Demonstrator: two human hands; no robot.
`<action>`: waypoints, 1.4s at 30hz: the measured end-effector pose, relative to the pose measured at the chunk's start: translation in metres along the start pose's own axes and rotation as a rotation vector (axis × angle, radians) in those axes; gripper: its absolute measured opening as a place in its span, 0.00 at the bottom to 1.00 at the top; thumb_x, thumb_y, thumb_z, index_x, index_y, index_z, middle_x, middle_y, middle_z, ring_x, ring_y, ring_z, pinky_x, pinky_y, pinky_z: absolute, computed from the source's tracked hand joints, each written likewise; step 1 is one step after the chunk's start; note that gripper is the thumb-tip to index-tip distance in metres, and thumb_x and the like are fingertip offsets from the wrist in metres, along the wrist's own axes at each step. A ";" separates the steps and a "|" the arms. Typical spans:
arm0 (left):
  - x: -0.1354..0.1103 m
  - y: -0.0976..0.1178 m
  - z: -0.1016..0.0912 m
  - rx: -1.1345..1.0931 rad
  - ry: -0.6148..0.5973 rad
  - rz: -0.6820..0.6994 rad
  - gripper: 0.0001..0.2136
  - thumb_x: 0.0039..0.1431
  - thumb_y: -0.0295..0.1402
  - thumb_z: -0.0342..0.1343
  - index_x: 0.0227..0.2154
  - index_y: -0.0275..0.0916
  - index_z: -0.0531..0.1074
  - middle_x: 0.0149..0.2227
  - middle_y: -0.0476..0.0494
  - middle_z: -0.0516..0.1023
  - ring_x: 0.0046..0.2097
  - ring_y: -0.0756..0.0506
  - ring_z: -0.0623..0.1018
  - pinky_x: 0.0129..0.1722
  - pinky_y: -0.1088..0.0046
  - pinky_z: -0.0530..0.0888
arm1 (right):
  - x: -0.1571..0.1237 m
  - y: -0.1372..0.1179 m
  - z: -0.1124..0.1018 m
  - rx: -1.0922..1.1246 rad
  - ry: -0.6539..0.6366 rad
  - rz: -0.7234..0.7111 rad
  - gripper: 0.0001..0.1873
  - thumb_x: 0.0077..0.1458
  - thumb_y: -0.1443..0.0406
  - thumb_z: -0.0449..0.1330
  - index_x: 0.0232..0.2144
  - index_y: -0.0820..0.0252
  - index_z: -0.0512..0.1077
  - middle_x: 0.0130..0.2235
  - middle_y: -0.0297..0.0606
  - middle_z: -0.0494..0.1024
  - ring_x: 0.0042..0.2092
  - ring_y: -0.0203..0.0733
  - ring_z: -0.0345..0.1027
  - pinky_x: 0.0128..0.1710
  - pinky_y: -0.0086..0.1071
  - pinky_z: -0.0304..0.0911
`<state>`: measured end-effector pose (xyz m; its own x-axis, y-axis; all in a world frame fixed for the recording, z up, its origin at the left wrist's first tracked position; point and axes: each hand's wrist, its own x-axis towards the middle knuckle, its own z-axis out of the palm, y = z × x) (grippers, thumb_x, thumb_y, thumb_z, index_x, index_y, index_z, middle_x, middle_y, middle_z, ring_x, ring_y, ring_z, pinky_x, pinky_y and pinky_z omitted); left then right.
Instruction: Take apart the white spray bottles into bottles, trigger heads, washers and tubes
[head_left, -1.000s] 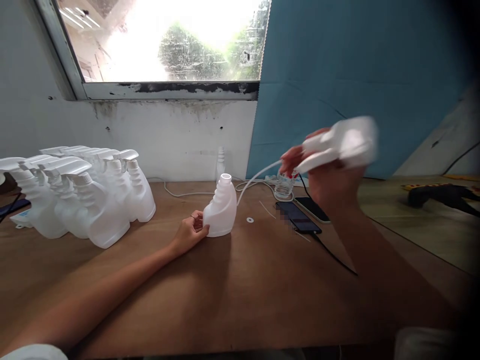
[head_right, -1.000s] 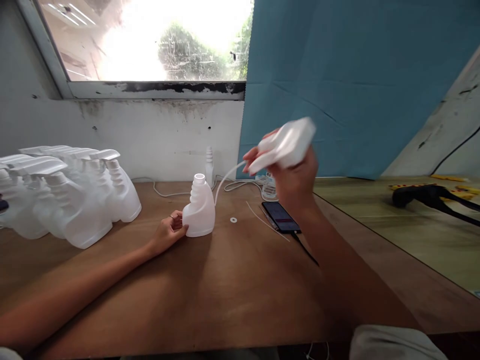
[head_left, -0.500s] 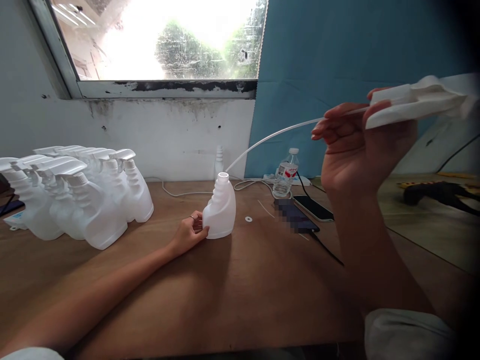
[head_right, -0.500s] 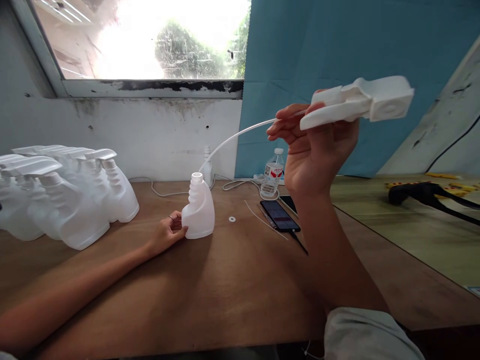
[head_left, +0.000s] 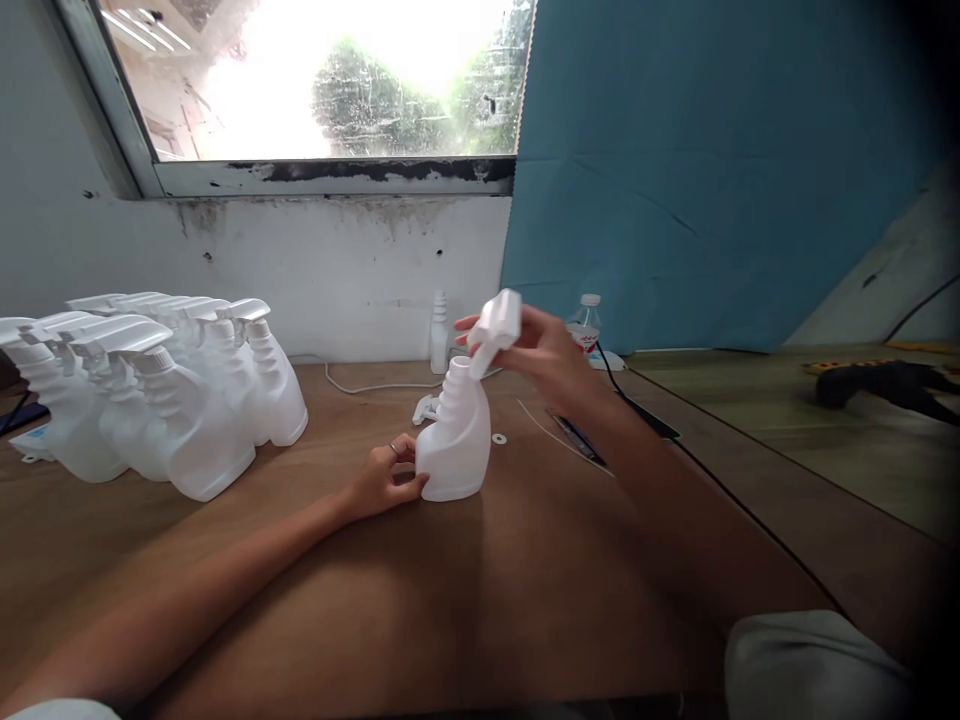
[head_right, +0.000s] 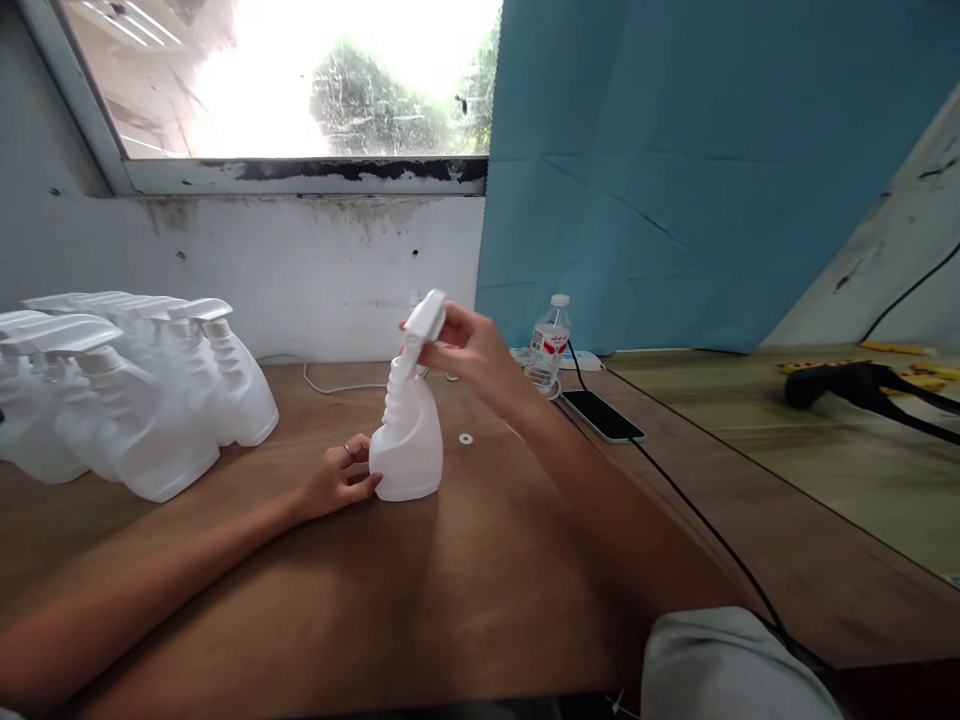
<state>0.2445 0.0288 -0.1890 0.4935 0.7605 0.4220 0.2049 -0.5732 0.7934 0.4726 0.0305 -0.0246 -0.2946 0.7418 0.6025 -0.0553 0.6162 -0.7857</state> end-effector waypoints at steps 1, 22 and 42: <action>-0.001 0.001 0.000 -0.017 -0.018 0.000 0.12 0.55 0.39 0.58 0.37 0.37 0.67 0.37 0.44 0.73 0.42 0.45 0.76 0.47 0.64 0.76 | -0.001 0.005 0.006 0.012 -0.034 0.050 0.15 0.45 0.63 0.68 0.35 0.62 0.71 0.41 0.39 0.78 0.41 0.41 0.73 0.36 0.32 0.70; 0.076 0.171 -0.059 0.344 0.251 0.180 0.09 0.56 0.35 0.58 0.37 0.38 0.79 0.37 0.44 0.81 0.38 0.46 0.78 0.38 0.72 0.73 | -0.019 0.047 0.041 0.500 -0.193 0.060 0.17 0.54 0.56 0.61 0.41 0.59 0.64 0.36 0.38 0.75 0.33 0.38 0.72 0.31 0.32 0.68; 0.073 0.171 -0.059 0.347 0.225 0.178 0.09 0.56 0.36 0.58 0.36 0.38 0.79 0.36 0.45 0.81 0.36 0.47 0.78 0.36 0.73 0.72 | -0.021 0.045 0.052 0.391 -0.101 0.045 0.16 0.51 0.58 0.64 0.35 0.62 0.66 0.28 0.34 0.73 0.28 0.37 0.69 0.27 0.31 0.66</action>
<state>0.2658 0.0049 0.0032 0.3584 0.6662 0.6541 0.4236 -0.7404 0.5220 0.4268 0.0284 -0.0798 -0.3959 0.7242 0.5646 -0.3928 0.4222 -0.8170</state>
